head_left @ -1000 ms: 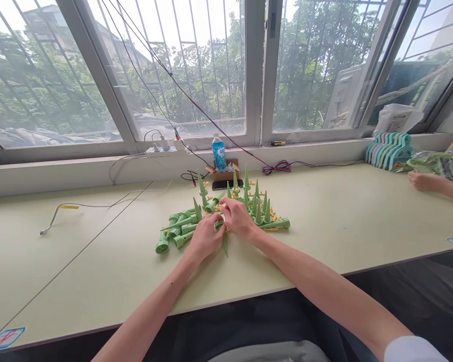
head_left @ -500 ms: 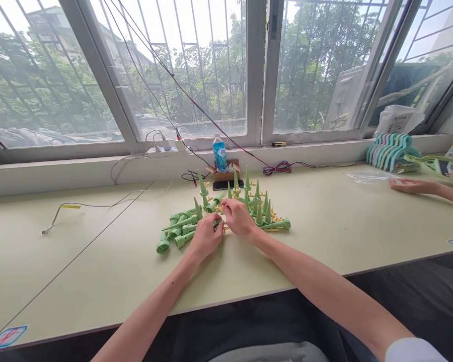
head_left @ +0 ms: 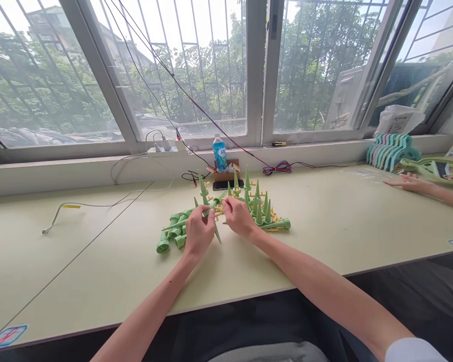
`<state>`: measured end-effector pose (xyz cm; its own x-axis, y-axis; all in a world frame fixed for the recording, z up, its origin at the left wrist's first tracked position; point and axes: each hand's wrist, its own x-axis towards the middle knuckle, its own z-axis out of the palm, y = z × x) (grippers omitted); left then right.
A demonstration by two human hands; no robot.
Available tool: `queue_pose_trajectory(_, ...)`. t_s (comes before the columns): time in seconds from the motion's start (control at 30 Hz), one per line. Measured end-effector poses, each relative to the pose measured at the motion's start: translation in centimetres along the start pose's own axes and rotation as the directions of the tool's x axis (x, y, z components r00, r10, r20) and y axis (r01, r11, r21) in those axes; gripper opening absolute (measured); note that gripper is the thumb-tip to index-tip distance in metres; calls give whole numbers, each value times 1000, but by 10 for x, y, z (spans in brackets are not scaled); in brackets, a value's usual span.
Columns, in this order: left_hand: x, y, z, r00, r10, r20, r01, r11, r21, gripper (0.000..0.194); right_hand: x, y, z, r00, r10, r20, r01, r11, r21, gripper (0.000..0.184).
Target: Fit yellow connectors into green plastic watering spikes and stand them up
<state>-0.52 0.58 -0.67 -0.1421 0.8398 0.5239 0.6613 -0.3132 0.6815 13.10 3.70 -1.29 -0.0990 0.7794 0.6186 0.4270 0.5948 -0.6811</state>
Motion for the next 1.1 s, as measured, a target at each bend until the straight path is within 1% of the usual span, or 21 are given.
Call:
queue_pose_trajectory(0.27, 0, 3, -2, 999, -43, -22, 42, 999, -24, 21, 0, 0, 1, 1000, -31, 3, 31, 998, 46, 19)
queue_pose_trajectory(0.5, -1, 5, -4, 997, -77, -3, 77, 995, -71, 21, 0, 0, 1, 999, -37, 3, 36, 998, 52, 20)
queue_pose_trajectory(0.7, 0, 4, -4, 997, -77, -28, 75, 996, -53, 21, 0, -2, -1, 999, -41, 28, 39, 998, 51, 22)
queue_pose_trajectory(0.97, 0, 4, -3, 998, -64, -25, 62, 995, -84, 21, -1, -5, 0, 997, -52, 60, 47, 996, 81, 21)
queue_pose_trajectory(1.1, 0, 4, -3, 997, -55, -45, 50, 994, -101, 22, -2, -5, 0, 996, -49, 72, 43, 996, 82, 21)
